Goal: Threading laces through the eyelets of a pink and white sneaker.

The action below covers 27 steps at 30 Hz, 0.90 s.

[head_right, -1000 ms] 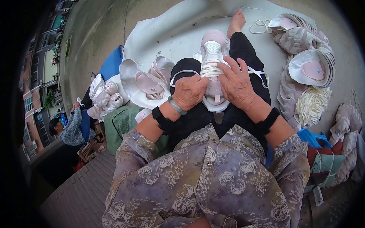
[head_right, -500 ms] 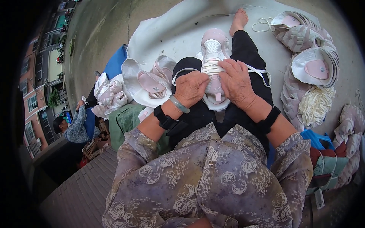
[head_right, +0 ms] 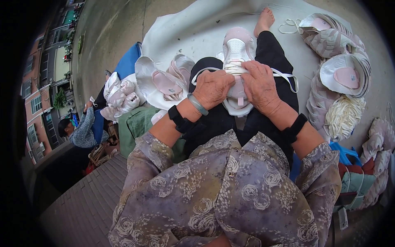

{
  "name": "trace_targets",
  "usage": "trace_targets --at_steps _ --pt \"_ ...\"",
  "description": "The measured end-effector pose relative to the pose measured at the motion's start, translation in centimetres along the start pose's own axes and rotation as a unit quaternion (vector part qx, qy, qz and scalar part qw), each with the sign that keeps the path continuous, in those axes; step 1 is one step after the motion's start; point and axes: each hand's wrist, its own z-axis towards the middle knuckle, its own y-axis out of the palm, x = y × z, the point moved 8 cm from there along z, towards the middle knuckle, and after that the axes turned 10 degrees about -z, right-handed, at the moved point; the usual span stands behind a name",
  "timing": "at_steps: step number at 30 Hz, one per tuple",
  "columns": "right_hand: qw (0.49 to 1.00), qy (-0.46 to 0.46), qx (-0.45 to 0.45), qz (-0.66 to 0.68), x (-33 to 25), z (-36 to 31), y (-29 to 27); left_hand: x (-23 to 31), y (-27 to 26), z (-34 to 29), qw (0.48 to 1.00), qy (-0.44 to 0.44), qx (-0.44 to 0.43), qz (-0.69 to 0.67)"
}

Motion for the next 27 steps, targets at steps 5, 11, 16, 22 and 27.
trace_targets --at_steps 5,11,16,22,27 --pt "1.0 0.004 0.0 0.008 -0.1 0.0 0.1 -0.4 -0.2 -0.3 0.999 0.015 0.001 -0.041" --pt "1.0 0.025 0.0 0.016 0.1 0.0 0.5 0.4 0.8 0.5 0.997 -0.053 0.037 0.05" --pt "0.998 0.054 0.02 0.038 0.4 0.1 0.9 0.0 1.2 0.2 0.997 -0.067 0.041 0.017" --pt "0.998 0.051 -0.006 0.024 0.6 1.0 1.7 -0.4 1.0 0.9 0.994 -0.113 0.007 0.0" --pt "1.0 0.026 -0.007 -0.014 0.0 0.7 1.4 -1.0 0.8 1.0 0.989 -0.147 -0.013 -0.003"
